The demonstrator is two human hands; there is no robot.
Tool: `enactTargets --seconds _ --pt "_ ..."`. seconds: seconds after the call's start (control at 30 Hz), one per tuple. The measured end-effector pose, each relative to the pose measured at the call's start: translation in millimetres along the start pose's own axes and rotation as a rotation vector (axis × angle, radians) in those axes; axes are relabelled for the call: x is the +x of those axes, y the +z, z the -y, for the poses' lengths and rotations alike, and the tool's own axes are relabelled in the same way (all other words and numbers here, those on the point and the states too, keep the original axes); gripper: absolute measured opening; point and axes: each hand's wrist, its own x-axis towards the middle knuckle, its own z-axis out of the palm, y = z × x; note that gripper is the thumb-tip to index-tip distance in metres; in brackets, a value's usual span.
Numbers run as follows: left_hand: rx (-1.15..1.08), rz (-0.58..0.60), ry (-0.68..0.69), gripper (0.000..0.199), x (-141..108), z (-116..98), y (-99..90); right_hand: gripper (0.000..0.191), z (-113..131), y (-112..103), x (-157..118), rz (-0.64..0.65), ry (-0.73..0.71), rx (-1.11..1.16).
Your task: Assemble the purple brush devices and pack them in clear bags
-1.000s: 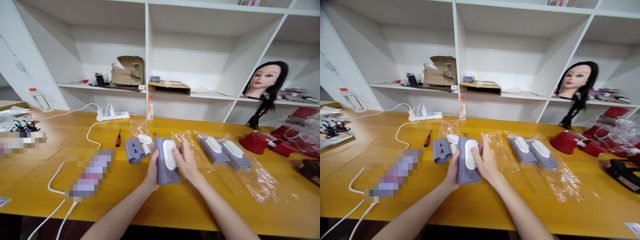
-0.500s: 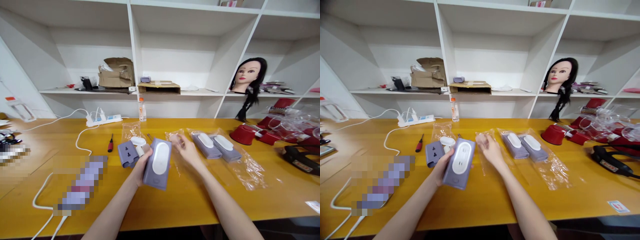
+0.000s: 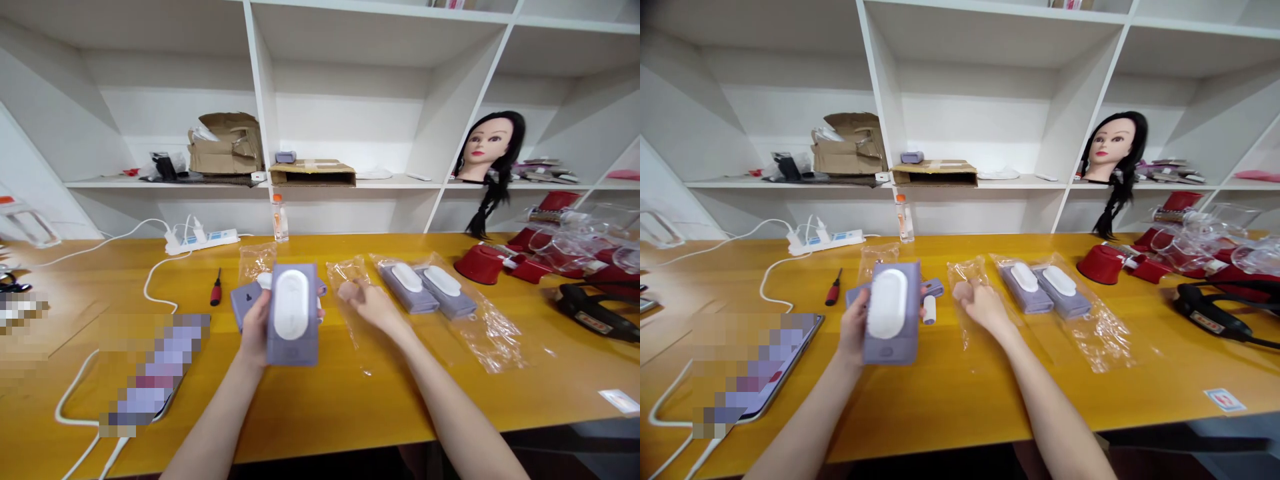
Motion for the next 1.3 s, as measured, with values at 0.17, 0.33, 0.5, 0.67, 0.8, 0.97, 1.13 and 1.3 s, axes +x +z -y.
enactTargets --seconds 0.17,0.33,0.5,0.67,0.8,0.97,1.13,1.3 --pt "-0.099 0.017 0.382 0.058 -3.4 -23.9 -2.7 0.04 3.9 8.4 -4.3 0.138 0.053 -0.269" --pt "-0.111 0.002 0.421 0.056 -3.2 -25.1 -3.7 0.035 31.3 15.8 -13.6 -0.052 -0.138 -0.29" --pt "-0.074 -0.001 0.23 0.062 -0.1 -15.1 -1.2 0.032 60.6 46.9 -21.9 0.048 -0.245 -0.097" --pt "-0.009 -0.016 0.002 0.055 -0.7 -9.4 -4.7 0.034 50.1 38.6 -8.8 0.01 -0.189 -0.01" --pt "0.136 0.048 -0.175 0.048 -4.8 -3.0 -14.2 0.051 38.4 -11.1 -2.2 -0.017 -0.104 0.602" --pt "0.3 0.083 -0.185 0.046 -6.1 4.0 -30.7 0.049 44.5 -51.3 -19.7 0.224 -0.237 0.981" --pt "0.329 0.073 -0.175 0.045 -8.6 4.0 -32.4 0.038 47.0 -50.5 -28.3 0.206 -0.293 0.981" --pt "0.386 0.09 -0.218 0.046 -10.1 5.8 -25.0 0.034 44.2 -49.2 -32.8 0.178 -0.396 0.898"
